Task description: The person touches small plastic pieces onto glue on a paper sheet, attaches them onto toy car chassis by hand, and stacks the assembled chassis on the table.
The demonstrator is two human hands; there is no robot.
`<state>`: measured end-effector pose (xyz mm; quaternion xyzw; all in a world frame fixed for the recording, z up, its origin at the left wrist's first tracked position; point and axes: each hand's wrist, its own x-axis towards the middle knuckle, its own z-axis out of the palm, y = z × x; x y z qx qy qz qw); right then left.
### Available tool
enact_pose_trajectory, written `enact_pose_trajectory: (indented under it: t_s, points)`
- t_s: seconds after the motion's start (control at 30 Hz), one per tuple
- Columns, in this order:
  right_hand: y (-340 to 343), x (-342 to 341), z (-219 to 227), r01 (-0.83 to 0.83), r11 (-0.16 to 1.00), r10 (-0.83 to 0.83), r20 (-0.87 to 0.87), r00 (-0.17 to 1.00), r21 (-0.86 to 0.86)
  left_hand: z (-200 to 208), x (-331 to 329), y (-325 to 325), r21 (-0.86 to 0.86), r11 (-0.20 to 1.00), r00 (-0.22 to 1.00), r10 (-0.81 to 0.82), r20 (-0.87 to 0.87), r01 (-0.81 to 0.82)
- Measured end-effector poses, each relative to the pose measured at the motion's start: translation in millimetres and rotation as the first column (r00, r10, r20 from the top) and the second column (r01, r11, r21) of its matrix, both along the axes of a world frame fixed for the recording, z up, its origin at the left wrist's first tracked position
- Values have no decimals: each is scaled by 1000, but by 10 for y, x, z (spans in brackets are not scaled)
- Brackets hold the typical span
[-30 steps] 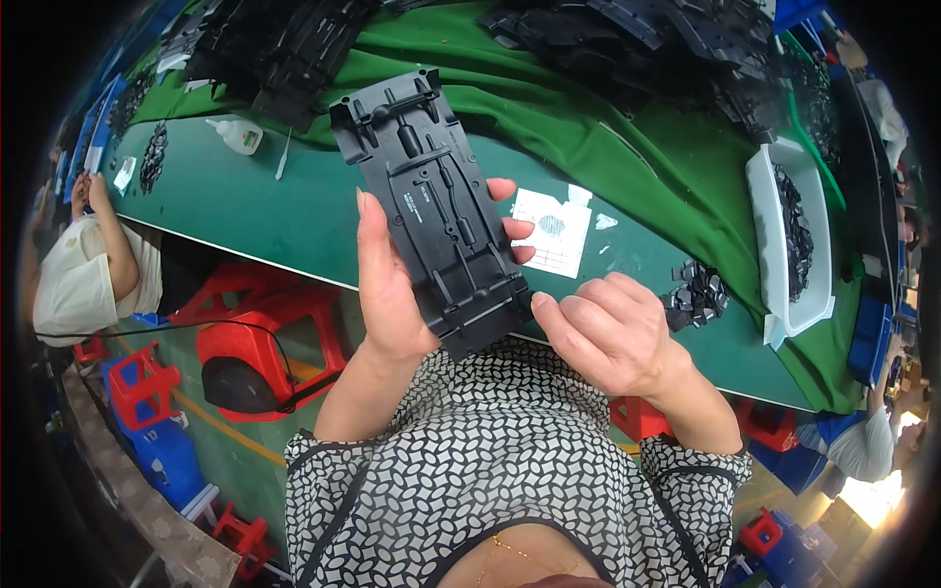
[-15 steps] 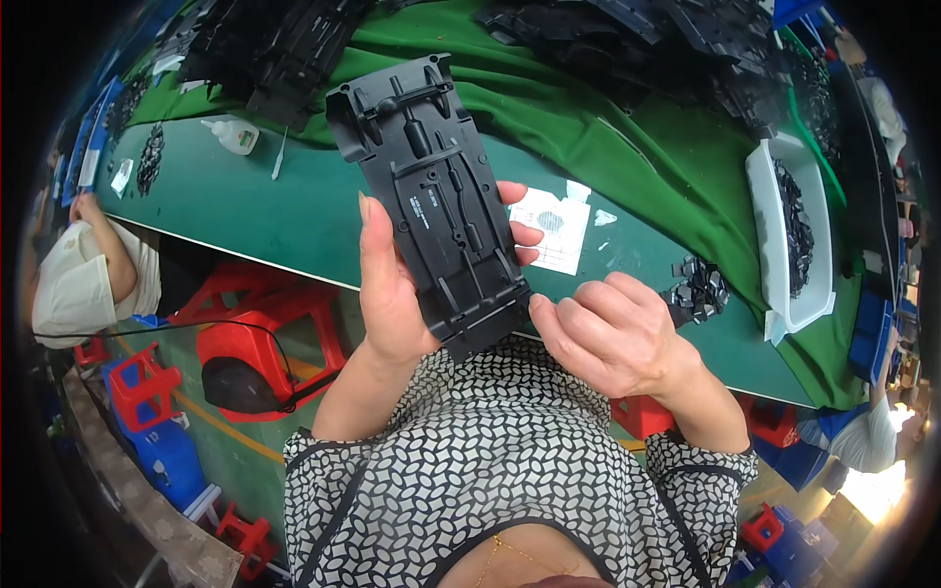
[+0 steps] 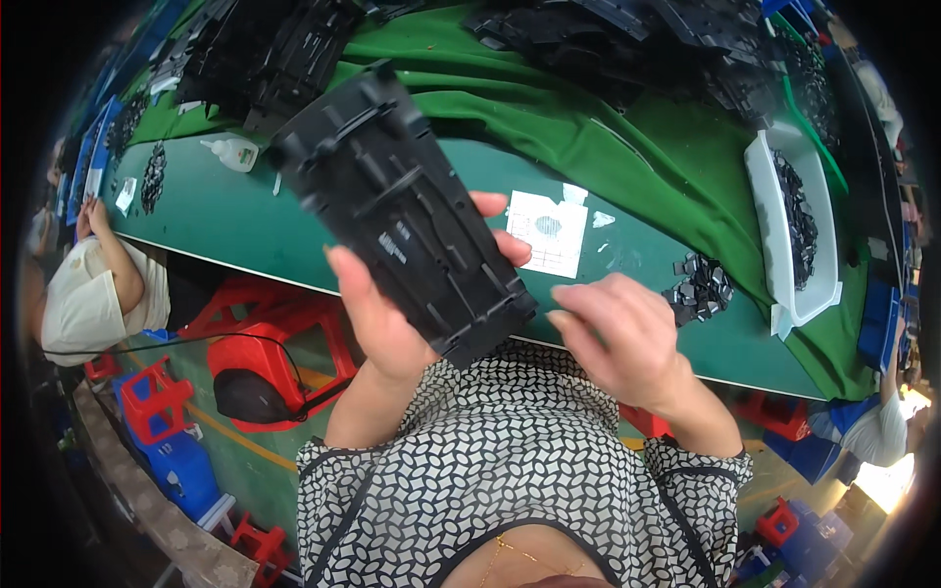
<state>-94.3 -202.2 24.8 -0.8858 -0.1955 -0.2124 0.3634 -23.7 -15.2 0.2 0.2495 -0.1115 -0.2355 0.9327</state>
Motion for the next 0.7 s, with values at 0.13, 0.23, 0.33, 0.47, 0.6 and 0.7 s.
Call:
enact_pose_trajectory:
  t_s: [0.13,0.23,0.33,0.47,0.6,0.7]
  points:
    - [82,-211,-30,205,835,161,-583,796,511,-81,-13,-18,-10,1000,967,13,254,-11]
    - [145,-240,-98,331,718,244,-667,704,612,-89,-30,-52,31,999,928,-21,371,10]
    - [185,-221,-107,429,560,384,-681,623,709,-82,-40,-62,74,997,886,-57,461,25]
    - [200,-241,-147,442,554,354,-680,642,706,-124,-55,-104,72,997,865,-40,500,4]
    - [169,-266,-156,437,571,342,-685,644,695,-123,-91,-165,29,1000,884,-23,467,11]
    - [193,-271,-170,460,563,324,-695,642,687,-67,-70,-128,157,987,881,-107,461,38]
